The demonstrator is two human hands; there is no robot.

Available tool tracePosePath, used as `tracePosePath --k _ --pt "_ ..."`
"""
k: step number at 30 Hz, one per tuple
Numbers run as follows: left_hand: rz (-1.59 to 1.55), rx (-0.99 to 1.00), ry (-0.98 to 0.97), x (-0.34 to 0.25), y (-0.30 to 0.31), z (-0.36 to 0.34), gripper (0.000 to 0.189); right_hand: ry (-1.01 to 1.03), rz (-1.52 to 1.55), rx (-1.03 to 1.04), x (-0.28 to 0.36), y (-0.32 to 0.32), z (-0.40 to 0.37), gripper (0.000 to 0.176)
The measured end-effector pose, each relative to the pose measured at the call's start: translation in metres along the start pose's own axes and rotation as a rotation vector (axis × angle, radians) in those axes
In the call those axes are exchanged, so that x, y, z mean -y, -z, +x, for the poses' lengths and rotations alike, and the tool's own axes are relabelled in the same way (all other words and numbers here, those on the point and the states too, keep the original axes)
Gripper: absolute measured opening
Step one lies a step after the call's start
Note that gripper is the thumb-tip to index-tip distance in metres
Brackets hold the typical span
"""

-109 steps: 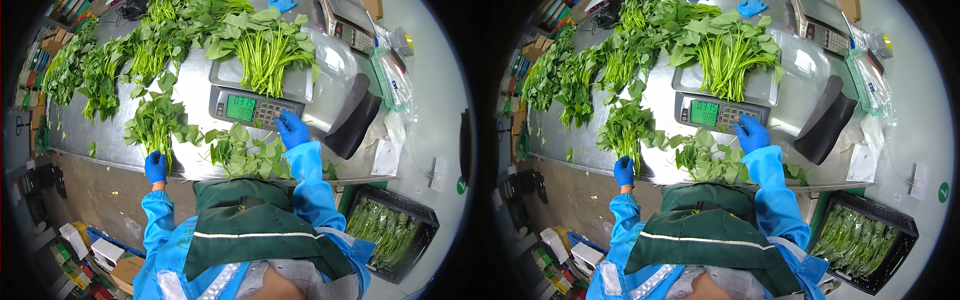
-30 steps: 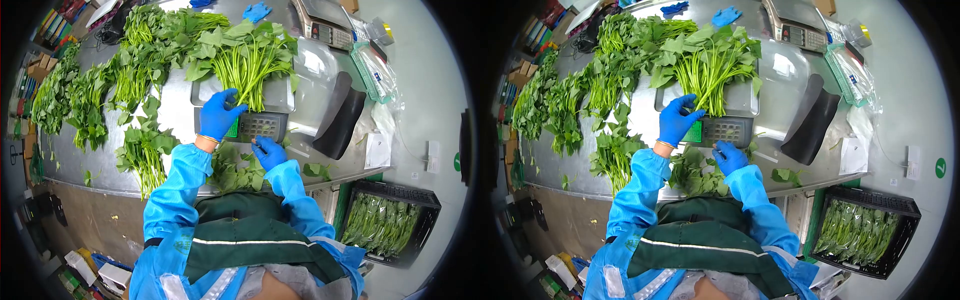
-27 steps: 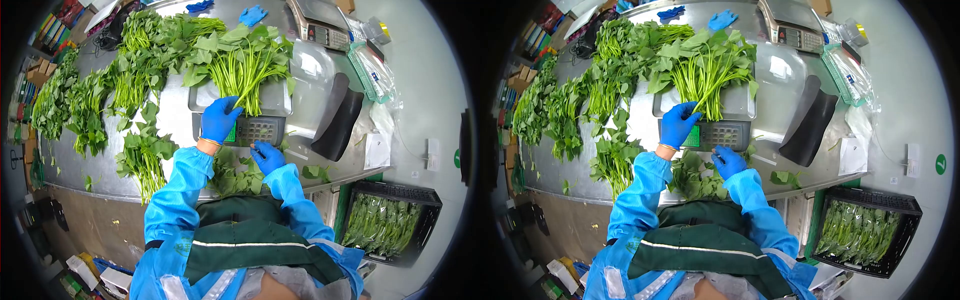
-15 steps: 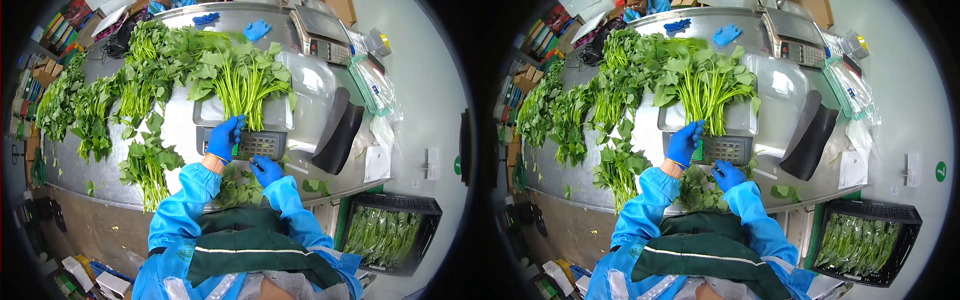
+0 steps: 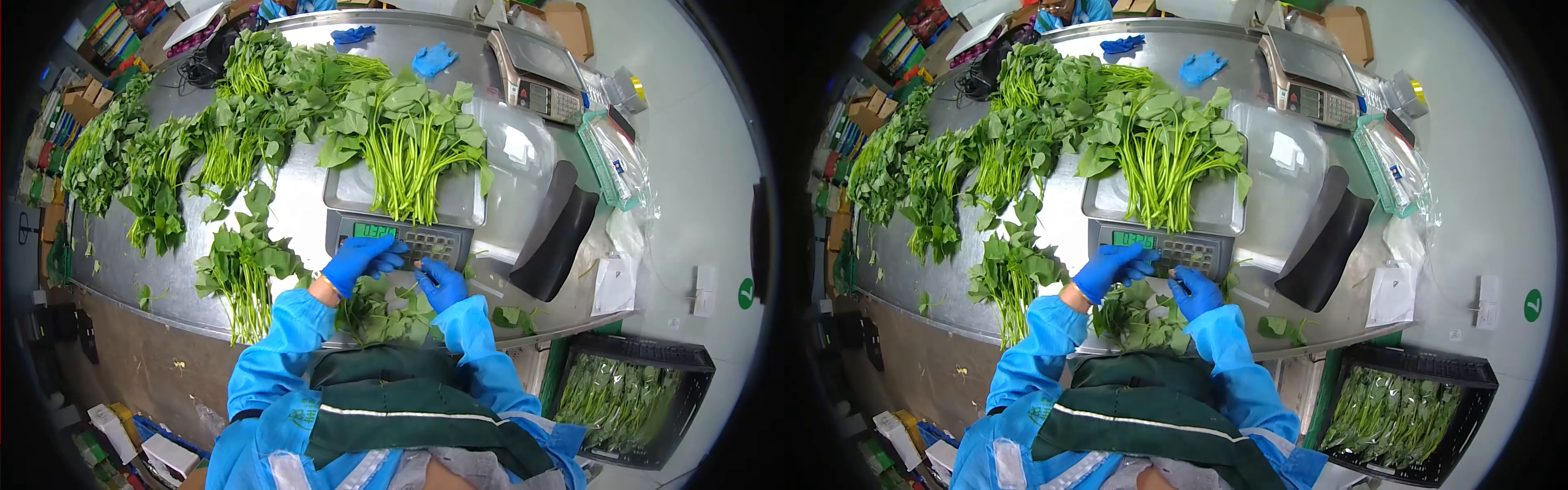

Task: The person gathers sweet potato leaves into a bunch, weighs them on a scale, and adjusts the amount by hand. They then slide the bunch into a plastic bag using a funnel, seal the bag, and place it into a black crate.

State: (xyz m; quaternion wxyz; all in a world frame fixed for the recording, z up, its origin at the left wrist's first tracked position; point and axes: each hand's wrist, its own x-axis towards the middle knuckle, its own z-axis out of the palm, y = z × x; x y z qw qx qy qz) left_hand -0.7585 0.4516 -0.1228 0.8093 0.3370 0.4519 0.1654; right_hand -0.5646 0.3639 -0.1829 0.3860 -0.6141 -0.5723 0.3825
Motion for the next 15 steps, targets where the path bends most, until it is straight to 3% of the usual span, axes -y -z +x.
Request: tracePosePath --k 2,4,6,10,13,15 --pt "0.017 -0.085 -0.127 0.003 0.017 -0.01 0.038 0.018 0.005 -0.003 -0.008 0.002 0.003 0.024" --pt "0.04 -0.236 -0.211 0.006 0.043 -0.009 0.036 -0.302 0.41 0.006 -0.004 0.005 0.008 0.022" --pt "-0.042 -0.316 -0.407 0.004 0.061 -0.007 0.031 -0.374 0.566 0.023 0.023 0.029 0.02 0.024" --pt "-0.22 -0.361 -0.386 -0.034 0.073 -0.005 0.04 -0.392 0.701 -0.181 0.022 0.056 0.06 0.034" --pt "-0.193 -0.384 -0.386 -0.051 0.08 0.027 0.043 -0.392 0.699 -0.161 0.017 0.063 0.099 0.044" --pt "-0.181 -0.232 -0.308 -0.062 0.081 0.054 0.041 -0.412 0.683 -0.153 0.0 0.058 0.128 0.047"
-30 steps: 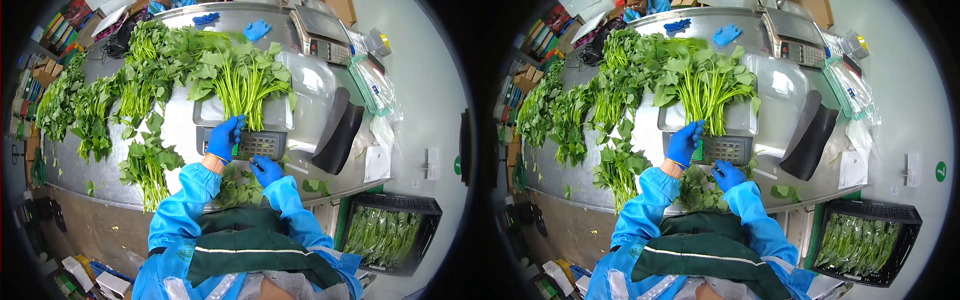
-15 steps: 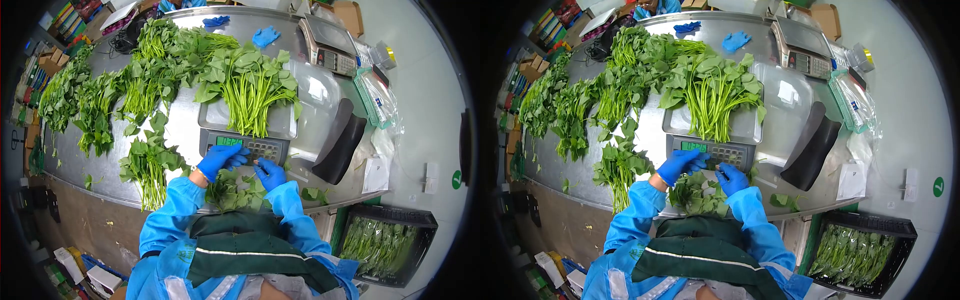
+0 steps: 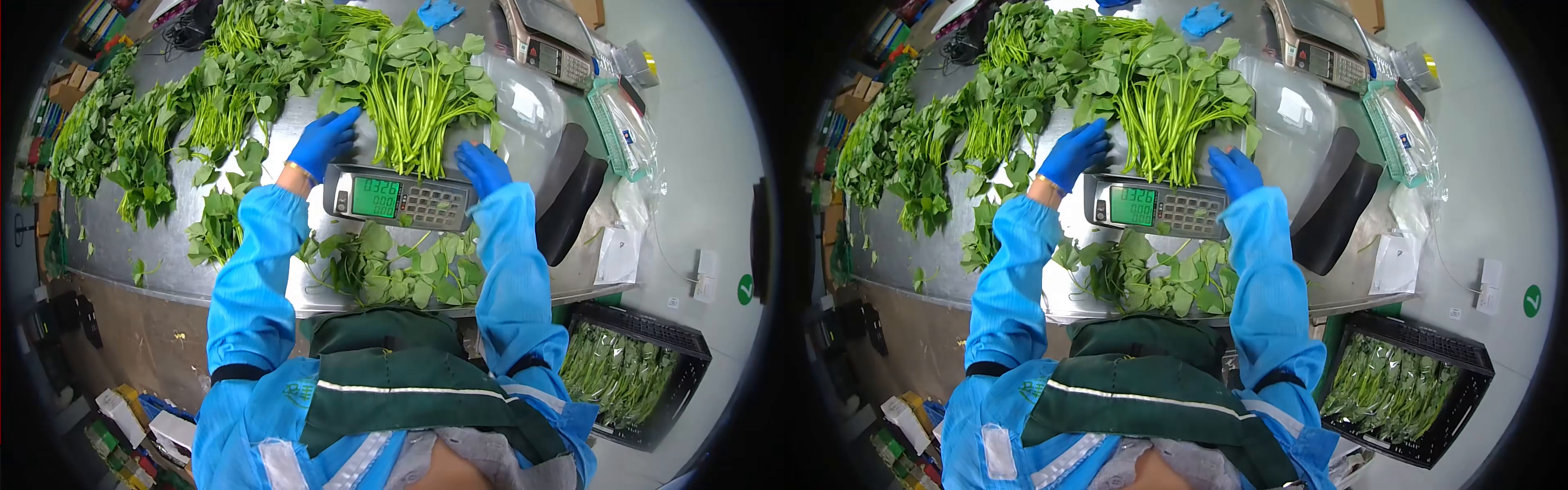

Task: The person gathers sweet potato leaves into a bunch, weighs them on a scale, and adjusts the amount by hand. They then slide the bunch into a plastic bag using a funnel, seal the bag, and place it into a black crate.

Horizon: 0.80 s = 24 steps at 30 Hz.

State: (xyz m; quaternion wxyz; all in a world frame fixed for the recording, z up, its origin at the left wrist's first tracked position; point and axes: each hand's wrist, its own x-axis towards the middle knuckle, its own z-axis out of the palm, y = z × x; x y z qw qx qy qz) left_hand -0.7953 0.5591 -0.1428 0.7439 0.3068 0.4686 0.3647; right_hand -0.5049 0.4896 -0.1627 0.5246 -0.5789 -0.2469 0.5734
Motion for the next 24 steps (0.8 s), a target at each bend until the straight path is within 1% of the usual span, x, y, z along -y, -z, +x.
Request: tracePosePath --k 1,2,3,5,6,7,8,9,10,11,12,13,14,15,17,18,19,21,23,24 --pt "-0.001 0.004 0.002 0.002 -0.006 0.013 0.041 -0.118 0.033 0.096 -0.007 -0.002 0.018 0.05" --pt "0.049 0.017 0.055 0.003 -0.016 0.025 0.04 -0.234 0.065 0.191 -0.006 -0.009 0.025 0.053" --pt "0.099 0.031 0.103 0.004 -0.027 0.037 0.039 -0.225 0.064 0.188 -0.006 -0.017 0.029 0.053" --pt "-0.087 0.213 0.073 -0.001 -0.059 0.038 0.039 -0.18 0.296 0.455 0.003 -0.052 0.026 0.056" --pt "-0.029 0.194 -0.061 -0.002 -0.078 0.033 0.037 -0.289 0.268 0.45 -0.004 -0.058 0.034 0.056" --pt "0.045 0.21 -0.095 0.004 -0.08 0.042 0.037 -0.395 0.241 0.446 -0.014 -0.062 0.046 0.056" --pt "-0.014 0.199 -0.066 0.007 -0.08 0.046 0.037 -0.251 0.132 0.405 -0.013 -0.069 0.052 0.052" --pt "-0.072 0.189 -0.036 0.011 -0.08 0.049 0.037 -0.232 0.138 0.401 -0.013 -0.069 0.053 0.052" --pt "-0.172 0.173 0.019 0.006 -0.086 0.039 0.034 -0.087 0.022 0.392 -0.007 -0.072 0.041 0.051" --pt "-0.203 0.183 0.043 0.009 -0.087 0.035 0.036 0.056 -0.095 0.375 -0.004 -0.072 0.032 0.051" --pt "-0.246 0.218 0.024 0.013 -0.089 0.03 0.037 0.066 -0.178 0.379 -0.002 -0.07 0.026 0.049" --pt "-0.29 0.258 0.007 0.017 -0.092 0.028 0.039 0.078 -0.175 0.362 -0.004 -0.07 0.021 0.049" --pt "-0.21 0.269 -0.073 0.019 -0.101 0.023 0.044 0.14 -0.05 0.362 -0.008 -0.07 0.013 0.049" --pt "-0.206 0.296 -0.059 0.022 -0.11 0.017 0.044 0.202 0.072 0.355 -0.012 -0.067 0.004 0.05" --pt "-0.223 0.264 -0.102 0.028 -0.132 0.006 0.042 0.219 0.051 0.284 0.004 -0.056 -0.018 0.051" --pt "-0.226 0.319 -0.107 0.029 -0.143 0.0 0.051 0.307 -0.033 0.224 0.013 -0.049 -0.029 0.052" --pt "-0.223 0.356 -0.087 0.032 -0.156 -0.003 0.051 0.391 -0.12 0.16 0.022 -0.041 -0.041 0.052" --pt "-0.109 0.517 -0.107 0.039 -0.183 -0.009 0.052 0.379 -0.136 0.041 0.033 -0.016 -0.061 0.051" --pt "-0.062 0.626 -0.085 0.046 -0.216 -0.015 0.051 0.495 -0.246 -0.167 0.04 0.015 -0.078 0.051" --pt "0.024 0.736 -0.075 0.051 -0.233 -0.017 0.05 0.543 -0.301 -0.256 0.045 0.03 -0.094 0.052"
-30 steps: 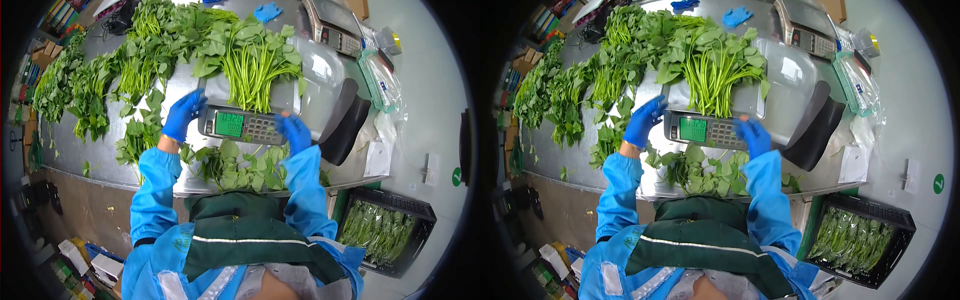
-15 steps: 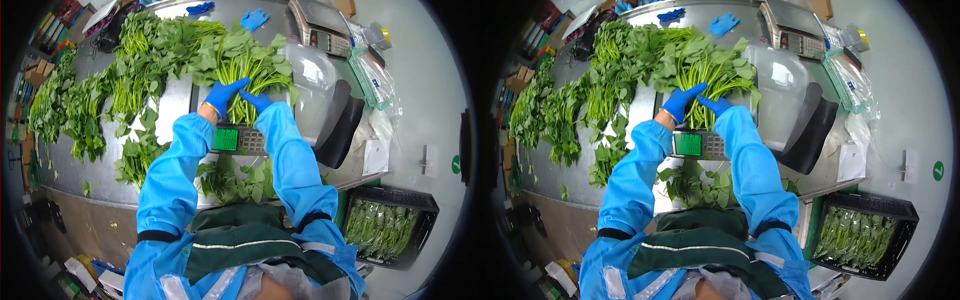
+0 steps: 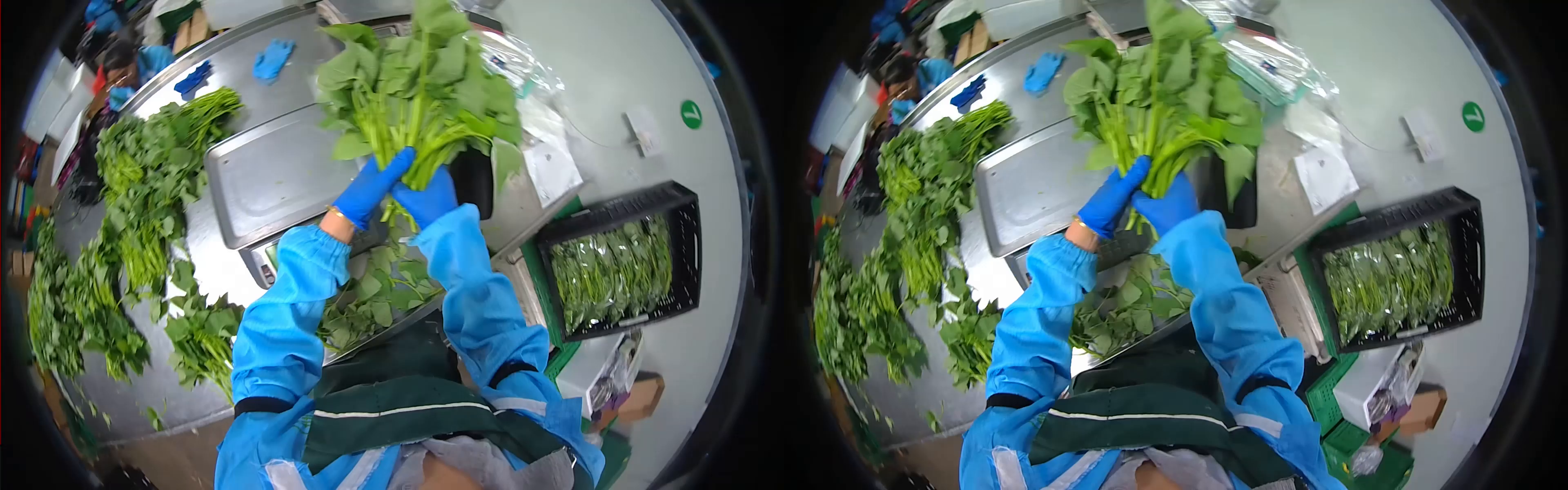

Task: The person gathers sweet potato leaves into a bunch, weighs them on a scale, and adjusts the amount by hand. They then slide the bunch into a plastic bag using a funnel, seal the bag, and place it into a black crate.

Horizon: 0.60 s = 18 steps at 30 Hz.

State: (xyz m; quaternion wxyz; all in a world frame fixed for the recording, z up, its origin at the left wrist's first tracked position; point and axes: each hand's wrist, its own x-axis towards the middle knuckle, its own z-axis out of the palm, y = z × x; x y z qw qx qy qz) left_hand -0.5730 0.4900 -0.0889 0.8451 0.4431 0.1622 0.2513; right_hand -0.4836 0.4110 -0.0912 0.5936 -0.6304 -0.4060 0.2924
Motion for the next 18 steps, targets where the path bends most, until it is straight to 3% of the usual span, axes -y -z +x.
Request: tracePosePath --k 1,3,5,7,9,10,11,12,13,14,15,17,18 --pt "0.069 0.109 0.035 0.007 -0.015 0.008 0.049 -0.001 -0.02 -0.022 0.0 0.02 -0.008 0.052" --pt "-0.004 0.213 0.058 0.022 -0.051 0.025 0.049 0.103 -0.251 -0.262 0.0 0.056 -0.017 0.054" --pt "-0.062 0.313 0.073 0.041 -0.075 0.05 0.049 0.095 -0.244 -0.331 0.006 0.084 -0.017 0.055" --pt "-0.28 0.423 0.213 0.069 -0.088 0.077 0.05 0.09 -0.229 -0.399 -0.001 0.107 -0.012 0.057" --pt "-0.256 0.331 0.3 0.109 -0.082 0.099 0.052 -0.27 -0.822 -0.416 -0.039 0.137 0.011 0.058" --pt "-0.31 0.188 0.243 0.17 -0.061 0.124 0.051 -0.349 -0.884 -0.373 -0.055 0.141 0.027 0.059" --pt "-0.358 0.038 0.183 0.202 -0.046 0.139 0.051 -0.474 -1.188 -0.297 -0.104 0.152 0.047 0.054" --pt "-0.347 0.024 0.18 0.204 -0.039 0.138 0.051 -0.602 -1.337 -0.256 -0.133 0.15 0.059 0.05" --pt "-0.013 -0.079 0.107 0.206 -0.031 0.127 0.053 -0.731 -1.482 -0.203 -0.162 0.145 0.067 0.047" --pt "0.325 -0.181 0.039 0.204 -0.024 0.118 0.054 -0.762 -1.462 -0.072 -0.211 0.146 0.065 0.042" --pt "0.347 -0.2 0.048 0.2 -0.022 0.111 0.054 -0.795 -1.52 -0.119 -0.209 0.136 0.059 0.044" --pt "0.52 -0.265 -0.053 0.189 -0.025 0.102 0.061 -0.8 -1.449 0.077 -0.199 0.134 0.06 0.062" --pt "0.768 -0.366 -0.064 0.183 -0.029 0.104 0.066 -0.804 -1.431 0.089 -0.187 0.139 0.056 0.062"
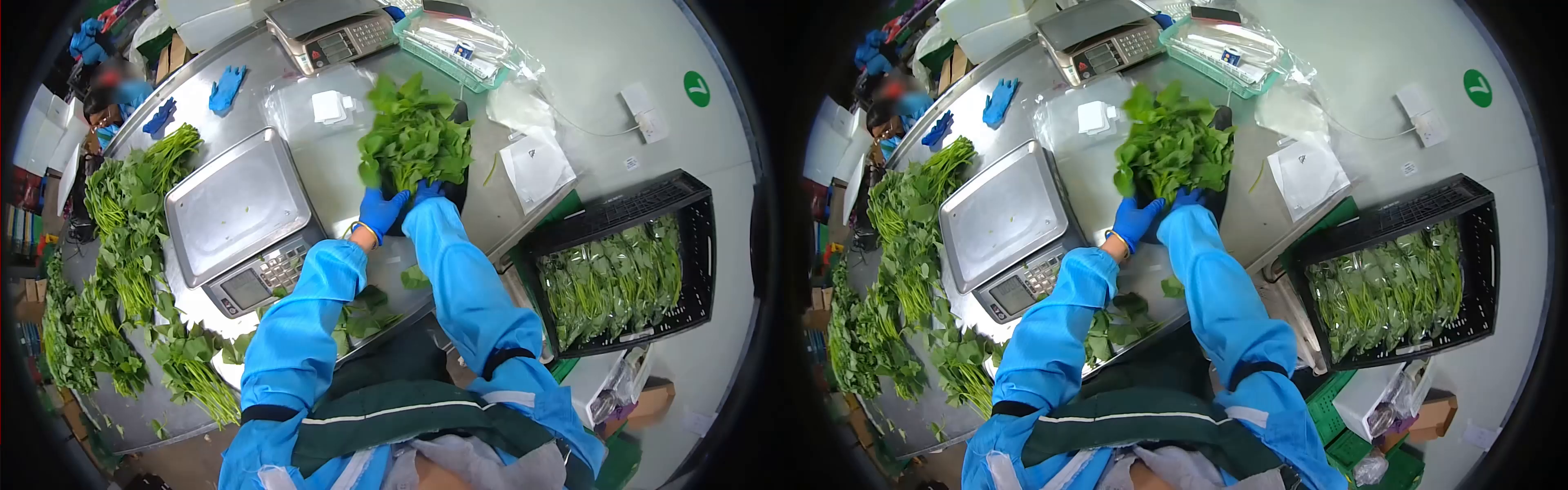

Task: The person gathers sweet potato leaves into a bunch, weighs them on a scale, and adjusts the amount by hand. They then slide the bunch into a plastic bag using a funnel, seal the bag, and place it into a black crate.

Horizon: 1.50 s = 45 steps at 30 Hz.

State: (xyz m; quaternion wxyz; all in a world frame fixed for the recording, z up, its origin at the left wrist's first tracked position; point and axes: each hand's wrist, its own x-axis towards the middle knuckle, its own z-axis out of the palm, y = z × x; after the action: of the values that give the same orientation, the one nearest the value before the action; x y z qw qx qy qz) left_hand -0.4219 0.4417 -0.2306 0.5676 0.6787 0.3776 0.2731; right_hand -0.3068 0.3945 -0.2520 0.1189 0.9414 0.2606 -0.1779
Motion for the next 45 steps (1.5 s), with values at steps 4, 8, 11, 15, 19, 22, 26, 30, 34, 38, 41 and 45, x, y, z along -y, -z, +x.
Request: tracePosePath --k 4,8,11,15,19,22,26,30,34,38,41,45 --pt "0.112 -0.084 0.08 0.024 -0.011 0.03 0.078 0.438 0.417 0.067 -0.047 0.019 -0.029 0.091" --pt "0.271 -0.189 -0.001 0.024 0.001 0.045 0.063 0.688 0.735 -0.092 -0.097 0.007 -0.013 0.063" --pt "0.293 -0.184 0.03 0.037 0.002 0.049 0.069 0.883 0.693 -0.198 -0.128 0.029 -0.004 0.043" --pt "-0.18 -0.18 -0.039 0.071 -0.002 0.037 0.068 1.076 0.57 -0.349 -0.15 0.033 0.025 0.034" --pt "-0.208 -0.277 0.053 0.054 0.007 0.001 0.061 1.108 0.6 -0.355 -0.155 0.032 0.039 0.03" --pt "-0.288 -0.379 0.148 0.039 0.011 -0.023 0.044 1.018 0.5 -0.254 -0.147 0.04 0.041 0.027" --pt "-0.234 -0.494 0.126 0.031 0.009 -0.047 0.038 1.085 0.518 -0.232 -0.141 0.061 0.036 0.025" --pt "0.338 -0.588 0.003 -0.003 0.016 -0.04 0.03 1.157 0.625 -0.374 -0.151 0.068 0.063 0.026" --pt "0.509 -0.541 -0.113 -0.001 0.021 -0.007 0.027 1.119 0.418 -0.392 -0.155 0.077 0.087 0.028" --pt "0.436 -0.401 -0.051 0.012 0.011 0.036 0.023 1.111 0.078 -0.689 -0.142 0.071 0.117 0.025" --pt "0.48 -0.361 0.017 -0.007 0.005 0.057 0.017 1.106 -0.19 -0.325 -0.135 0.095 0.114 0.022" --pt "0.752 -0.037 -0.419 -0.057 -0.006 0.074 0.016 1.193 -0.351 0.034 -0.109 0.132 0.035 0.024"
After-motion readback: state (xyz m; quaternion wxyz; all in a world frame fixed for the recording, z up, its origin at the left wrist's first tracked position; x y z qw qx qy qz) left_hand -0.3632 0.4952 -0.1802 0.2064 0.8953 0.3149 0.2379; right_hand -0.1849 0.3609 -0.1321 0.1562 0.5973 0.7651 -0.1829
